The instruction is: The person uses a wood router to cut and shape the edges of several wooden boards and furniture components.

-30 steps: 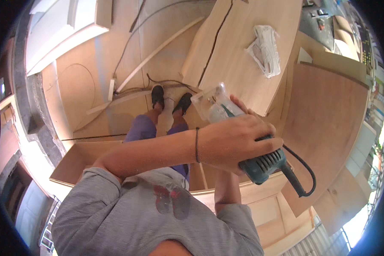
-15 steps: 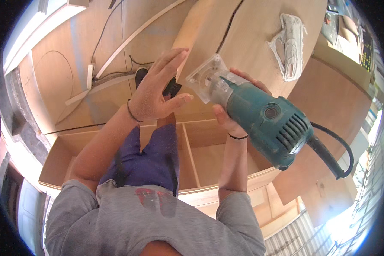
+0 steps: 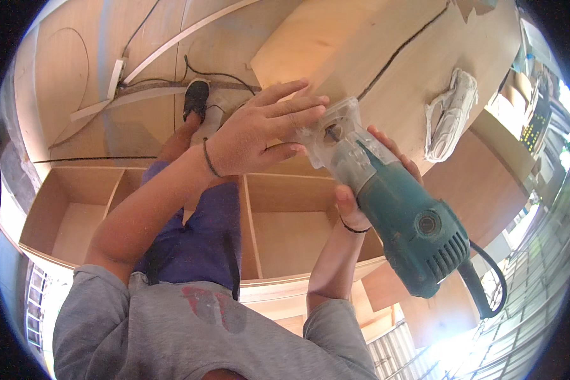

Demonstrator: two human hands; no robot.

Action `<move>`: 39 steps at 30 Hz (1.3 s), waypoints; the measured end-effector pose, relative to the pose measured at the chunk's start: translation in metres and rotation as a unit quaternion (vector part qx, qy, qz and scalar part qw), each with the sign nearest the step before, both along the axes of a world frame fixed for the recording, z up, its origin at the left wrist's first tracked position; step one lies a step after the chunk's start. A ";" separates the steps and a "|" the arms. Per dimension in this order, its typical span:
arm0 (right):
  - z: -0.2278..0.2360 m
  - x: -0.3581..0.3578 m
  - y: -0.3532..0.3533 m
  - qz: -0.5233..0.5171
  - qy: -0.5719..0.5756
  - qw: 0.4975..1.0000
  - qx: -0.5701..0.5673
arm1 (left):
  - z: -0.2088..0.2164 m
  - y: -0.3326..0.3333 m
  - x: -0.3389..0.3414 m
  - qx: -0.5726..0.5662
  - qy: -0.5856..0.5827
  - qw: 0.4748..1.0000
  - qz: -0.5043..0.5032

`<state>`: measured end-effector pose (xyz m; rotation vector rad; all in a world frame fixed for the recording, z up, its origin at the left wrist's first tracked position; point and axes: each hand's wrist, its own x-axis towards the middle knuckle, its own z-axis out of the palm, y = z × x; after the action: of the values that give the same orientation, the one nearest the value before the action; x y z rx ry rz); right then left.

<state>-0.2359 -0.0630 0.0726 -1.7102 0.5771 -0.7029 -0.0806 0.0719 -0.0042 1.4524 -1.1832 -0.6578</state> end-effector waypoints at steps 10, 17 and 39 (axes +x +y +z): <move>0.000 0.004 -0.006 0.044 0.043 0.995 -0.074 | 0.000 -0.006 -0.001 -0.021 0.047 0.998 0.029; -0.001 -0.008 -0.016 0.093 0.066 0.991 -0.070 | -0.002 -0.005 -0.004 -0.027 0.048 0.997 0.046; -0.008 0.004 -0.039 0.070 0.041 0.995 -0.059 | 0.013 -0.028 -0.001 0.008 0.107 0.990 0.093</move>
<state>-0.2317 -0.1025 0.0646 -1.8766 0.4743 -0.5790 -0.0820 0.0438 0.0084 1.4468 -0.8662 -0.6760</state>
